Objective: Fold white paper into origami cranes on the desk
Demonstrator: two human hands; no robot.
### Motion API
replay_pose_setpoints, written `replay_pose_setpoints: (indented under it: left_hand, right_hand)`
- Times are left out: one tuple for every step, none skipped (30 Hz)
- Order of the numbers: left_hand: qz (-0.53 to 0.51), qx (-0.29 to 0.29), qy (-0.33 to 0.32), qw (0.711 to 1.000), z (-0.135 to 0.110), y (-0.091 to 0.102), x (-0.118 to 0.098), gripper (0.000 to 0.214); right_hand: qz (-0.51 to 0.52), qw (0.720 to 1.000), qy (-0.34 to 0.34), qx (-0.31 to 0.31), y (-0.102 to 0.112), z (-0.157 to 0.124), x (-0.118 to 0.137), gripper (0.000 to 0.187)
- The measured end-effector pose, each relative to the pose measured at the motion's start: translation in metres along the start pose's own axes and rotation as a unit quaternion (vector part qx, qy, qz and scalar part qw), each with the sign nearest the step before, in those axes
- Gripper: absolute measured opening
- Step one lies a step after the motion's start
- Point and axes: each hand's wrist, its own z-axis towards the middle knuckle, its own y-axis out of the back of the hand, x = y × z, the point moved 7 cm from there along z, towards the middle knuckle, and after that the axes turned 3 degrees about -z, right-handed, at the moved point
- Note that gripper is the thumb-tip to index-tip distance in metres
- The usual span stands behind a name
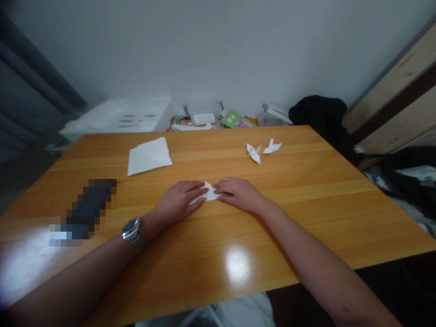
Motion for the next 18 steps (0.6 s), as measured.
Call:
replay_pose_setpoints:
  left_hand:
    - [0.001,0.003,0.000,1.000,-0.0002,-0.0003,0.0000,0.036]
    - [0.001,0.004,0.001,1.000,-0.0004,-0.0005,0.0001,0.036]
    - [0.001,0.005,0.001,1.000,-0.0005,-0.0006,0.0002,0.036]
    - [0.000,0.005,0.001,1.000,-0.0006,-0.0007,0.0004,0.036]
    - [-0.001,0.005,0.002,1.000,-0.0006,-0.0008,0.0005,0.036]
    - [-0.002,0.005,0.002,1.000,-0.0005,-0.0008,0.0006,0.036]
    - [-0.003,0.004,0.002,1.000,-0.0004,-0.0008,0.0007,0.036]
    - [-0.004,0.002,0.003,1.000,-0.0004,-0.0006,0.0009,0.036]
    - [-0.005,0.001,0.004,1.000,-0.0003,-0.0005,0.0010,0.036]
    - [-0.006,0.001,0.004,1.000,-0.0003,-0.0004,0.0010,0.036]
    - [-0.008,0.001,0.004,1.000,-0.0003,-0.0003,0.0010,0.036]
    - [-0.010,0.001,0.004,1.000,-0.0003,-0.0002,0.0009,0.036]
    - [-0.010,0.001,0.004,1.000,-0.0003,-0.0001,0.0009,0.036]
    - [-0.011,0.001,0.004,1.000,-0.0003,0.0001,0.0009,0.035]
    - [-0.010,0.000,0.005,1.000,-0.0003,0.0003,0.0010,0.035]
    - [-0.010,0.000,0.005,1.000,-0.0003,0.0005,0.0009,0.035]
    - [-0.010,0.000,0.005,1.000,-0.0002,0.0007,0.0007,0.035]
    - [-0.011,-0.001,0.004,1.000,-0.0001,0.0010,0.0004,0.035]
  right_hand:
    - [-0.002,1.000,-0.001,0.001,0.0000,0.0000,-0.0002,0.019]
    - [-0.006,1.000,-0.002,0.001,0.0000,-0.0001,-0.0004,0.019]
    - [-0.008,1.000,-0.002,0.001,-0.0002,-0.0003,-0.0006,0.019]
    - [-0.009,1.000,-0.002,0.000,-0.0003,-0.0006,-0.0008,0.019]
    - [-0.008,1.000,-0.002,-0.001,-0.0005,-0.0008,-0.0010,0.020]
    - [-0.006,1.000,-0.002,-0.001,-0.0008,-0.0011,-0.0013,0.020]
    - [-0.002,1.000,-0.002,-0.001,-0.0011,-0.0014,-0.0018,0.020]
    - [0.001,1.000,-0.003,-0.001,-0.0011,-0.0016,-0.0023,0.020]
    - [0.005,1.000,-0.005,-0.001,-0.0011,-0.0018,-0.0028,0.020]
    - [0.011,1.000,-0.005,-0.002,-0.0010,-0.0019,-0.0032,0.020]
    - [0.017,1.000,-0.006,-0.002,-0.0007,-0.0020,-0.0035,0.020]
    - [0.022,1.000,-0.006,-0.004,-0.0004,-0.0021,-0.0038,0.020]
    - [0.027,1.000,-0.007,-0.005,0.0000,-0.0022,-0.0040,0.020]
    - [0.030,1.000,-0.007,-0.006,0.0002,-0.0022,-0.0040,0.020]
    - [0.029,1.000,-0.006,-0.006,0.0004,-0.0023,-0.0039,0.020]
    - [0.025,1.000,-0.005,-0.006,0.0005,-0.0024,-0.0035,0.020]
    - [0.017,1.000,-0.003,-0.005,0.0006,-0.0024,-0.0029,0.019]
    - [0.007,1.000,0.000,-0.003,0.0007,-0.0024,-0.0021,0.019]
